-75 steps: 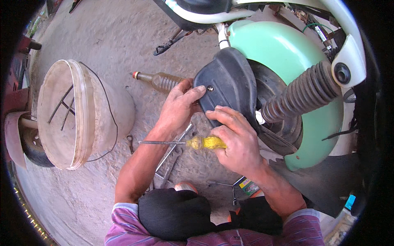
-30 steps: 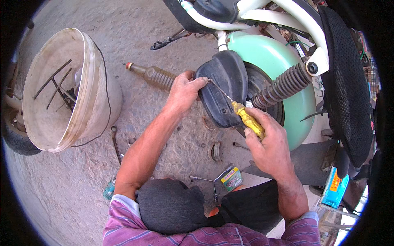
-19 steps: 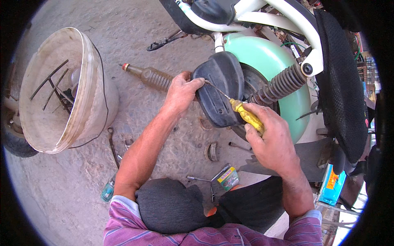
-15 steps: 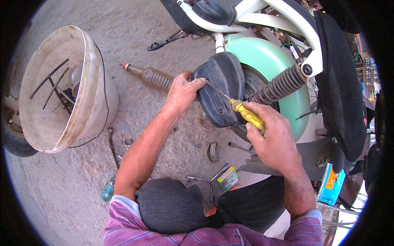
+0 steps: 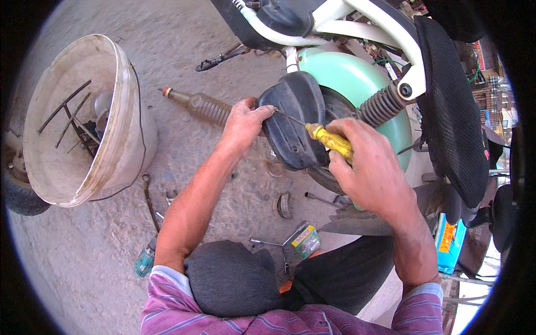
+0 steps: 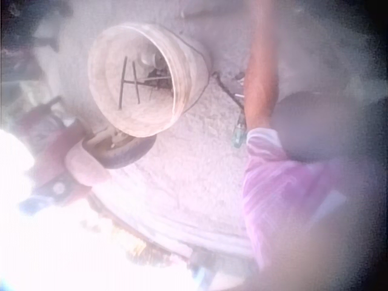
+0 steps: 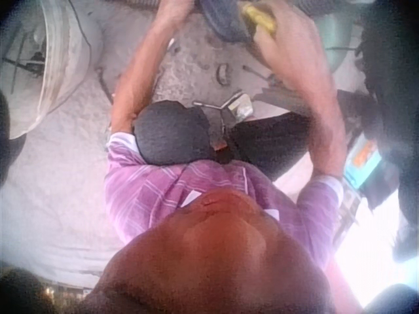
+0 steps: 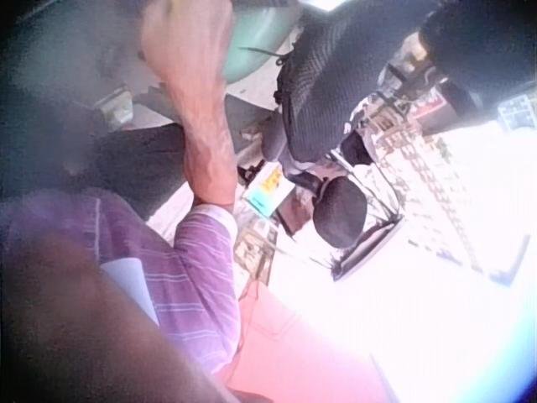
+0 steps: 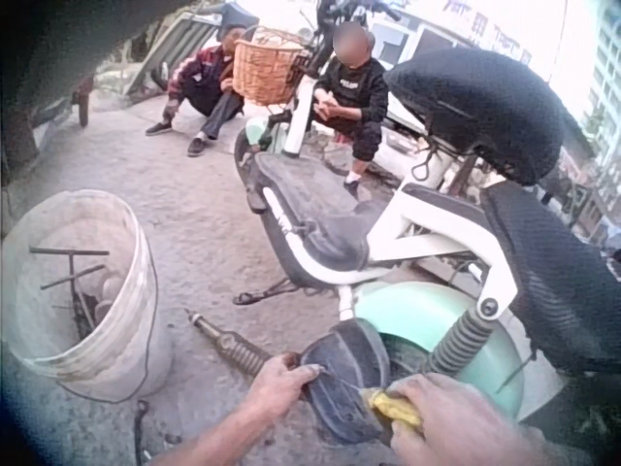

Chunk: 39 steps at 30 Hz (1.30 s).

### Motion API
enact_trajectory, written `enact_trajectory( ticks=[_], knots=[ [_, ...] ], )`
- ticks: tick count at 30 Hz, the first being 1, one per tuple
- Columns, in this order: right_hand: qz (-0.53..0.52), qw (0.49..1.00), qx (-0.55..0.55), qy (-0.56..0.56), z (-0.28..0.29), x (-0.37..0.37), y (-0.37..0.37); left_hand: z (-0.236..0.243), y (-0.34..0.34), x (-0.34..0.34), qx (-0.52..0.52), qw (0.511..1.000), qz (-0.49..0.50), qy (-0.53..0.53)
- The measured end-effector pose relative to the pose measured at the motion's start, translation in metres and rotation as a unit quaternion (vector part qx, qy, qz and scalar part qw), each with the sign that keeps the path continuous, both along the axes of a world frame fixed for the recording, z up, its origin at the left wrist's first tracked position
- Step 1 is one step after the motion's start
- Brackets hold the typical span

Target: The person removes a black plastic cover from the rear of a light green scooter using a screwdriver and wrench, then reattaches it by tightening screws. The person handles the cover, screws, and tools throughout the process.

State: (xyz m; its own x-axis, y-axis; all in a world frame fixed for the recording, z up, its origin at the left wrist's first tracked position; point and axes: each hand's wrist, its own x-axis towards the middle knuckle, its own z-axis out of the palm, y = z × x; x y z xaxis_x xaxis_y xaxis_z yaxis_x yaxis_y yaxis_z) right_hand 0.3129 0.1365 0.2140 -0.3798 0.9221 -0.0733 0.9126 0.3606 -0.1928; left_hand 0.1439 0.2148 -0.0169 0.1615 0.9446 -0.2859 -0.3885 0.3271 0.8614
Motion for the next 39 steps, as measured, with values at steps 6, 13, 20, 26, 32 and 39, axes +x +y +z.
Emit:
enact_trajectory(
  ticks=[6,13,20,26,32,39],
  knots=[
    [0.0,0.998,0.051,-0.021,0.009,-0.011,0.017,0.001,0.0,-0.001,-0.005,1.0,-0.007,0.019],
    [-0.005,0.994,0.094,0.06,0.01,-0.02,0.044,0.003,0.001,-0.002,-0.005,1.0,-0.01,0.017],
    [0.001,0.985,0.139,0.099,0.004,-0.024,0.057,0.011,-0.002,-0.003,-0.013,1.0,-0.007,-0.009],
    [0.111,0.985,0.121,0.056,0.011,-0.027,0.08,0.013,-0.001,-0.001,-0.027,0.999,-0.016,-0.029],
    [0.165,0.983,0.062,0.041,0.018,-0.045,0.105,0.012,-0.001,-0.003,-0.014,0.999,-0.029,-0.026],
    [0.181,0.982,-0.031,0.036,0.021,-0.061,0.157,0.009,0.001,-0.004,-0.016,0.999,-0.029,0.008]
  ],
)
